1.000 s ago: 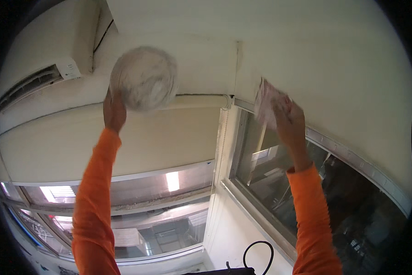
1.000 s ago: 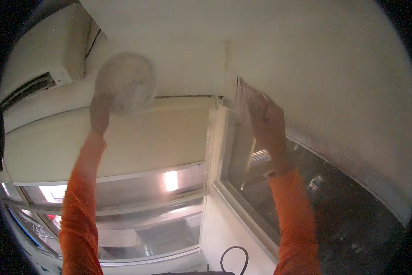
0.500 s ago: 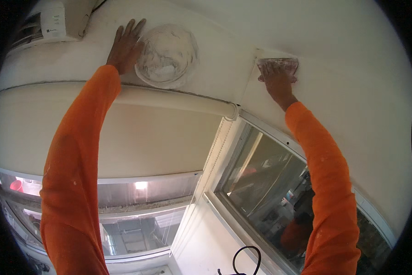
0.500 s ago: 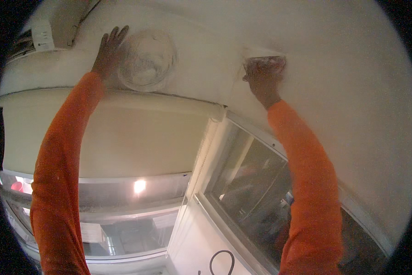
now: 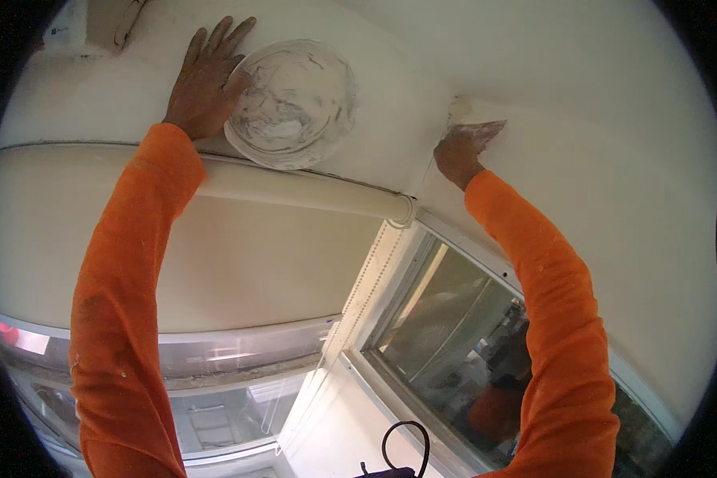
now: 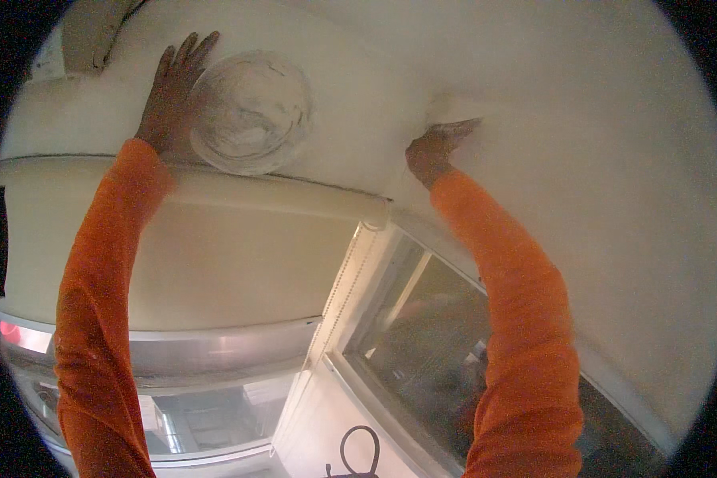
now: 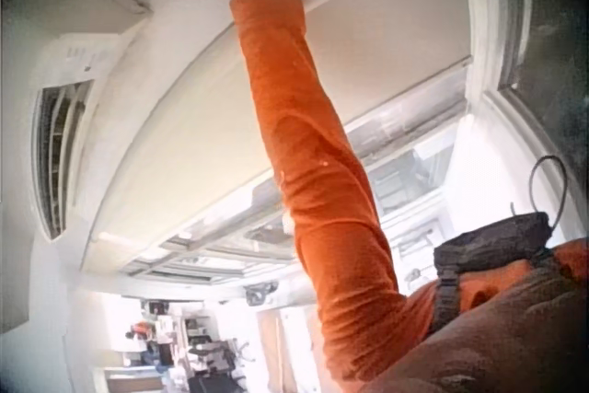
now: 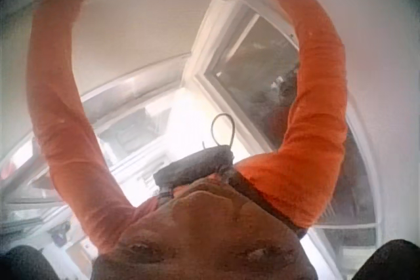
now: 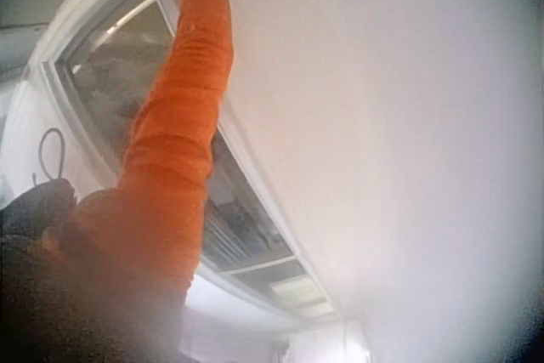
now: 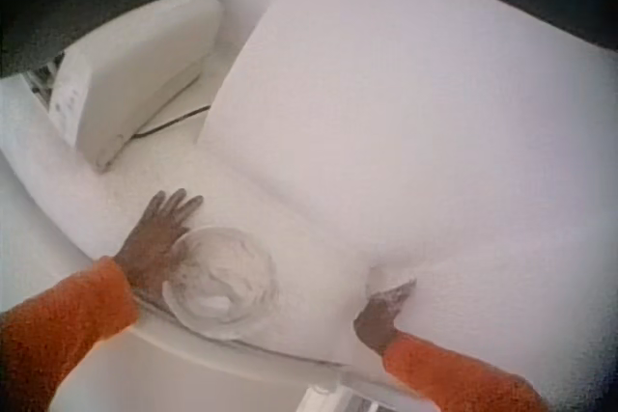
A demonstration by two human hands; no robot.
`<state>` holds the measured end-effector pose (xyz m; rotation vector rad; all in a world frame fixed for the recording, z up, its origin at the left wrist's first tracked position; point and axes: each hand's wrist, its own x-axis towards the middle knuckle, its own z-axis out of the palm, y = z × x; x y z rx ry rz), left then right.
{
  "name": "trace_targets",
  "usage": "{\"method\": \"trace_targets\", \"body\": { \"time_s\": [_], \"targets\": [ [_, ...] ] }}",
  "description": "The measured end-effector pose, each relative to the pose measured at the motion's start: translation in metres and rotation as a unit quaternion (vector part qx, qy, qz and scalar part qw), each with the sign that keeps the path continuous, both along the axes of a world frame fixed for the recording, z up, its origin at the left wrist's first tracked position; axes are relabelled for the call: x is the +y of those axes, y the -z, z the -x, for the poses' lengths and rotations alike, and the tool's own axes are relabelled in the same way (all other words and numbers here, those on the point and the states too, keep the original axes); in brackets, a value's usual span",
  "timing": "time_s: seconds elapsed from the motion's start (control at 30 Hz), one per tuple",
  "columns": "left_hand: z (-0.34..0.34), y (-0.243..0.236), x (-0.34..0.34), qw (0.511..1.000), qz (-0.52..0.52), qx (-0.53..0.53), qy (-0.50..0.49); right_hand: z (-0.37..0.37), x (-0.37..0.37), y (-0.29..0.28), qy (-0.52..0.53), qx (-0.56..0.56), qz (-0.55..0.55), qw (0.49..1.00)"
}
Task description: The person applies plaster along the ceiling and wall corners using a putty knife while holding a bowl of compound, repeatedly scooping plaster and smoothing the seams.
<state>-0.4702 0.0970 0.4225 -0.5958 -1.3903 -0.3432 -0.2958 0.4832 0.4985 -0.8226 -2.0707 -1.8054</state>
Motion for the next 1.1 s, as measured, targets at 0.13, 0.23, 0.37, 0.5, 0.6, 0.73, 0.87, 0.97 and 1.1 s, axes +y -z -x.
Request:
{"method": "trace_targets", "body": {
  "time_s": [0.13, 0.23, 0.37, 0.5, 0.6, 0.73, 0.87, 0.97, 1.1],
  "targets": [
    [0.001, -0.007, 0.014, 0.999, 0.007, -0.03, -0.013, -0.011, -0.008, -0.041, -0.043, -0.082, 0.119, 0.989],
    [0.01, 0.0, 0.011, 0.998, -0.007, 0.014, 0.057, -0.019, -0.004, -0.083, -0.215, 0.075, 0.115, 0.967],
    [-0.03, -0.005, 0.005, 0.996, 0.035, -0.076, 0.01, -0.014, -0.022, -0.135, -0.144, 0.1, 0.165, 0.971],
    [-0.039, 0.003, -0.003, 0.988, 0.062, -0.135, 0.051, 0.026, -0.001, -0.127, -0.144, 0.096, 0.127, 0.977],
    [-0.015, 0.001, 0.006, 0.996, 0.021, -0.024, 0.079, 0.016, 0.029, -0.146, -0.165, 0.086, 0.067, 0.98],
    [-0.029, 0.006, 0.004, 0.993, 0.046, -0.1, 0.04, 0.052, 0.002, -0.156, -0.005, 0.05, 0.206, 0.977],
    [-0.022, -0.001, 0.004, 0.994, 0.034, -0.082, 0.066, 0.048, 0.034, -0.144, -0.076, -0.007, 0.074, 0.994],
    [-0.034, 0.01, -0.003, 0.993, 0.045, -0.096, 0.057, 0.051, 0.01, -0.105, -0.117, 0.015, 0.063, 0.991],
    [-0.023, 0.014, 0.001, 0.998, 0.039, -0.051, 0.01, 0.047, -0.039, -0.061, -0.002, -0.066, 0.139, 0.988]
  ]
}}
